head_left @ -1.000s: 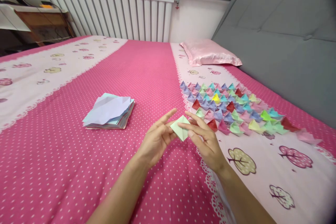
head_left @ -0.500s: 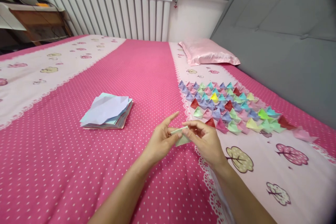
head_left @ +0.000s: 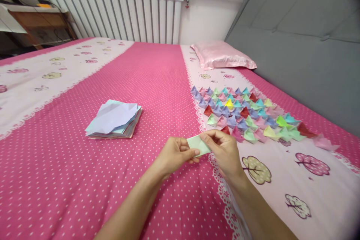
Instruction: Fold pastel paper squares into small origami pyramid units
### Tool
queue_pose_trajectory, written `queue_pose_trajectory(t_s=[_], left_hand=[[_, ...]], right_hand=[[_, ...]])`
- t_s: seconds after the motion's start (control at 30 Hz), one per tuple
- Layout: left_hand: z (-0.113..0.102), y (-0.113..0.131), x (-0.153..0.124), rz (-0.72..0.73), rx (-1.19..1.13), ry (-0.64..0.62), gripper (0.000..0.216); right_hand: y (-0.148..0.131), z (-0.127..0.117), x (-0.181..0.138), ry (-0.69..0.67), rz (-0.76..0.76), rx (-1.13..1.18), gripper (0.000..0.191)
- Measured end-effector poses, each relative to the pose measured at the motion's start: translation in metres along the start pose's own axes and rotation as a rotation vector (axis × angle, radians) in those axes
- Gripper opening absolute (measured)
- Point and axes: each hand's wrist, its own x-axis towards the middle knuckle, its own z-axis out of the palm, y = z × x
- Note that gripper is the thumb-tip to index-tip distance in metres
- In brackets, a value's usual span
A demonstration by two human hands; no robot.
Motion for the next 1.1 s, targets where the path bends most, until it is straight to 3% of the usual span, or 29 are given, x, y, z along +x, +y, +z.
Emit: queue_pose_trajectory(t_s=[0.37,0.5,0.53,0.63,0.7,0.77,0.8,0.93,1.1], left_hand=[[-0.004,-0.001,-0.002,0.034,0.069,-0.085,0.015],[-0.018,0.014,-0.013,0.030,0.410,-0.203,0.015],[-0.023,0.019,-0.016,0.074,0.555,-0.186,0.017],[-0.043,0.024,-0.028,0.237,0.835,0.099,0.023],[-0.059,0.010,-0.040,0.319,0.919,0.301,0.028],[-0.073,-0.019,-0.058,0.428,1.051,0.495,0.034],[-0.079,-0.037,-0.069,0.473,1.172,0.536,0.038],[-0.085,-0.099,-0.123,0.459,1.550,0.466,0.049],[-0.071,-0.114,-0.148,0.450,1.629,0.511,0.050]], right_hand=[[0.007,0.006,0.004,-0.005,0.123,0.145,0.024],[0.018,0.010,0.008,-0.076,0.252,0.320,0.031],[0.022,0.012,0.008,-0.095,0.274,0.338,0.032],[0.036,0.023,0.001,-0.219,0.291,0.206,0.037],[0.045,0.035,-0.008,-0.266,0.272,0.133,0.038],[0.053,0.046,-0.019,-0.293,0.226,0.065,0.036],[0.057,0.051,-0.024,-0.290,0.192,0.027,0.034],[0.067,0.060,-0.033,-0.275,0.078,-0.115,0.026],[0.075,0.060,-0.034,-0.230,-0.007,-0.277,0.022]])
